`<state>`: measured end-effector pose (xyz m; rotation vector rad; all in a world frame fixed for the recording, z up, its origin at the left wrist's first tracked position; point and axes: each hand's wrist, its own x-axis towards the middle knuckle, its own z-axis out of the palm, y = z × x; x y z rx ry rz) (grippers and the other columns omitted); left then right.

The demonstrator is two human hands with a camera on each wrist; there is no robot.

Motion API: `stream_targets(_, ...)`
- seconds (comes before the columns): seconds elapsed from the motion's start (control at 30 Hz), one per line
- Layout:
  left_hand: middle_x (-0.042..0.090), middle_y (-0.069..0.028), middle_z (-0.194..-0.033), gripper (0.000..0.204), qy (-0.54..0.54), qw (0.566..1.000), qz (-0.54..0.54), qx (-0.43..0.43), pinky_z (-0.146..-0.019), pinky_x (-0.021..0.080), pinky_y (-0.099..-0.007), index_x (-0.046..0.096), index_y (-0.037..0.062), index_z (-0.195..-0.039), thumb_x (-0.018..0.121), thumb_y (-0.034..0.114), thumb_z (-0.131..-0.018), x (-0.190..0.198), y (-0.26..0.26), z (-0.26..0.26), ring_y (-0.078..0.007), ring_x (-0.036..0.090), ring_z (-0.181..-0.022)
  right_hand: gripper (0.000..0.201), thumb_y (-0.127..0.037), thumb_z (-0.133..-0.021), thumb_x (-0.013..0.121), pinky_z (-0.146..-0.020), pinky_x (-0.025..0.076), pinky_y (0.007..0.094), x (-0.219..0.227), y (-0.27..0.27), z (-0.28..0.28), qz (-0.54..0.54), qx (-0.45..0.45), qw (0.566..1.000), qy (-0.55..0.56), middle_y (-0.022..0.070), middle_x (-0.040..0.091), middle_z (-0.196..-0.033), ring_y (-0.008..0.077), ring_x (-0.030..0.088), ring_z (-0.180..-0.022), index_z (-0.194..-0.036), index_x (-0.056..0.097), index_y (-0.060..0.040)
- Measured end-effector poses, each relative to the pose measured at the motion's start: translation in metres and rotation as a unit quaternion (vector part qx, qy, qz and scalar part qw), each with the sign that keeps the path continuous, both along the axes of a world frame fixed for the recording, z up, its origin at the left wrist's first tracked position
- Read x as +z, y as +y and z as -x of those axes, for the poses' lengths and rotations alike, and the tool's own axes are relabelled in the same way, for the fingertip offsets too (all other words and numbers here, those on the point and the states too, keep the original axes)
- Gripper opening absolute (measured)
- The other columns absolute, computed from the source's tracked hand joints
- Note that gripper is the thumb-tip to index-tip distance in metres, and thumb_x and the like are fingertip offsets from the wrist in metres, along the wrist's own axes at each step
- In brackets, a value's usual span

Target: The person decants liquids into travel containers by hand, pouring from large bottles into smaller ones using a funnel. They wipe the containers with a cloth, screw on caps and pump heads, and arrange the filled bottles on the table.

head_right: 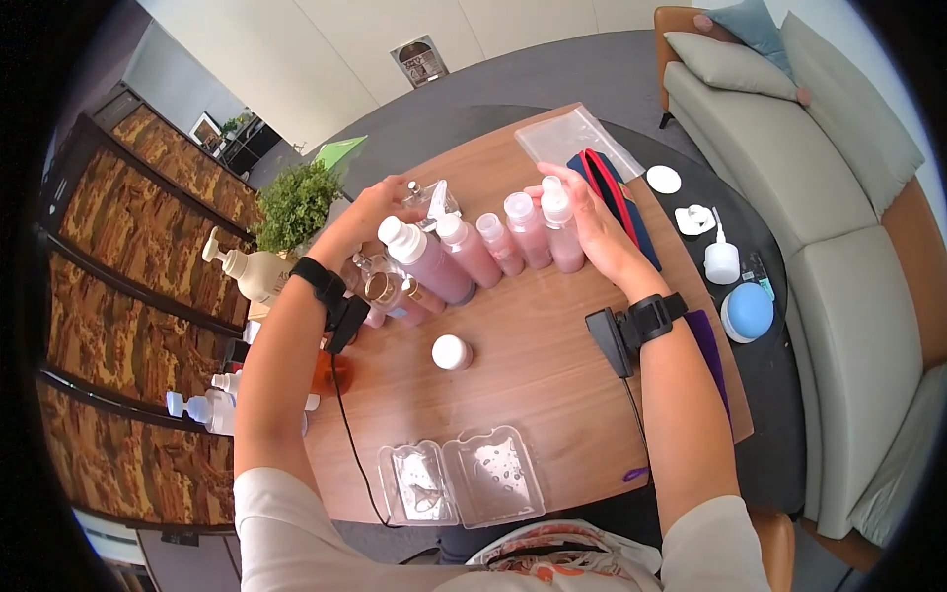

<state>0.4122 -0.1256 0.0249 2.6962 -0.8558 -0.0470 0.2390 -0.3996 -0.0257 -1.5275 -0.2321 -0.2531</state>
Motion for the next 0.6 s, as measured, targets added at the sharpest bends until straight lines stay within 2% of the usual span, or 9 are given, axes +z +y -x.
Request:
stream_targets(0.07,0.066,-0.0214,-0.099,0.045,0.014,0.993,-0.109,0.052,-0.075,0.051,-0.0396,0.06,-0.0042,-0.105,0.07,0.034,-0.082,0.019,-0.007,0.009,-0.0329,0.065,-0.091,0.093,-0.079,-0.085,0.021,-0.106,0.033,0.0366,0.001,0.0,0.001,-0.004,0.002,1.0,0.002,0.0168,0.053,-0.129,0.0238,0.047,-0.123,-0.141,0.035,-0.0061)
stream_targets(0.17,0.065,-0.0239,-0.098,0.037,0.037,0.98,-0.193,0.011,-0.079,0.051,-0.0398,0.062,-0.0037,-0.103,0.065,0.028,-0.084,0.029,0.005,0.008,-0.037,0.064,-0.093,0.094,-0.08,-0.084,0.02,-0.106,0.033,0.0363,0.001,0.0,0.0,-0.022,0.009,1.0,0.009,0.0166,0.053,-0.129,0.0239,0.047,-0.123,-0.141,0.035,-0.0057)
stream_targets(0.27,0.065,-0.0245,-0.096,0.026,-0.03,0.977,-0.21,0.029,-0.081,0.05,-0.0406,0.063,-0.0028,-0.101,0.057,0.017,-0.086,0.059,0.012,0.036,-0.0387,0.062,-0.093,0.096,-0.081,-0.082,0.02,-0.106,0.033,0.036,0.002,0.0,0.0,-0.018,0.005,1.0,0.003,0.0167,0.052,-0.129,0.0241,0.047,-0.124,-0.141,0.035,-0.0056)
stream_targets(0.37,0.064,-0.0273,-0.096,0.028,-0.09,0.991,-0.097,-0.02,-0.081,0.051,-0.0429,0.063,-0.006,-0.102,0.048,0.005,-0.081,0.075,0.029,0.047,-0.0408,0.061,-0.094,0.098,-0.082,-0.082,0.019,-0.106,0.033,0.0358,0.003,0.0,0.0,-0.006,0.0,1.0,0.0,0.0168,0.052,-0.129,0.0241,0.047,-0.123,-0.141,0.035,-0.0056)
stream_targets(0.4,0.065,-0.0253,-0.093,0.025,-0.111,0.988,-0.098,-0.046,-0.082,0.05,-0.0437,0.064,-0.0054,-0.097,0.044,0.004,-0.084,0.078,0.032,0.052,-0.0413,0.061,-0.092,0.097,-0.081,-0.082,0.018,-0.106,0.032,0.0357,0.003,0.0,0.0,-0.006,0.0,1.0,0.005,0.0169,0.052,-0.13,0.0242,0.047,-0.124,-0.14,0.035,-0.0055)
stream_targets(0.5,0.065,-0.0226,-0.096,0.024,-0.131,0.974,-0.187,-0.001,-0.082,0.049,-0.0422,0.062,-0.0019,-0.105,0.052,0.01,-0.087,0.093,0.036,0.081,-0.0401,0.061,-0.093,0.096,-0.08,-0.083,0.017,-0.106,0.032,0.0357,0.003,0.002,0.0,-0.011,0.003,1.0,0.007,0.0161,0.052,-0.13,0.0241,0.046,-0.125,-0.14,0.035,-0.0054)
stream_targets(0.57,0.066,-0.0203,-0.086,0.013,-0.21,0.973,-0.101,0.011,-0.073,0.05,-0.0458,0.06,-0.0006,-0.082,0.054,0.011,-0.086,0.104,0.036,0.134,-0.0391,0.062,-0.083,0.096,-0.08,-0.083,0.016,-0.106,0.032,0.0358,0.002,0.003,0.001,-0.011,0.004,1.0,0.004,0.0156,0.053,-0.13,0.024,0.046,-0.125,-0.14,0.035,-0.0054)
stream_targets(0.6,0.066,-0.0193,-0.083,0.013,-0.203,0.974,-0.095,0.02,-0.07,0.05,-0.045,0.06,0.0008,-0.083,0.056,0.013,-0.086,0.112,0.035,0.163,-0.0378,0.063,-0.079,0.096,-0.08,-0.084,0.016,-0.107,0.031,0.0359,0.002,0.003,0.001,-0.011,0.003,1.0,0.003,0.0154,0.053,-0.13,0.0239,0.045,-0.125,-0.141,0.035,-0.0054)
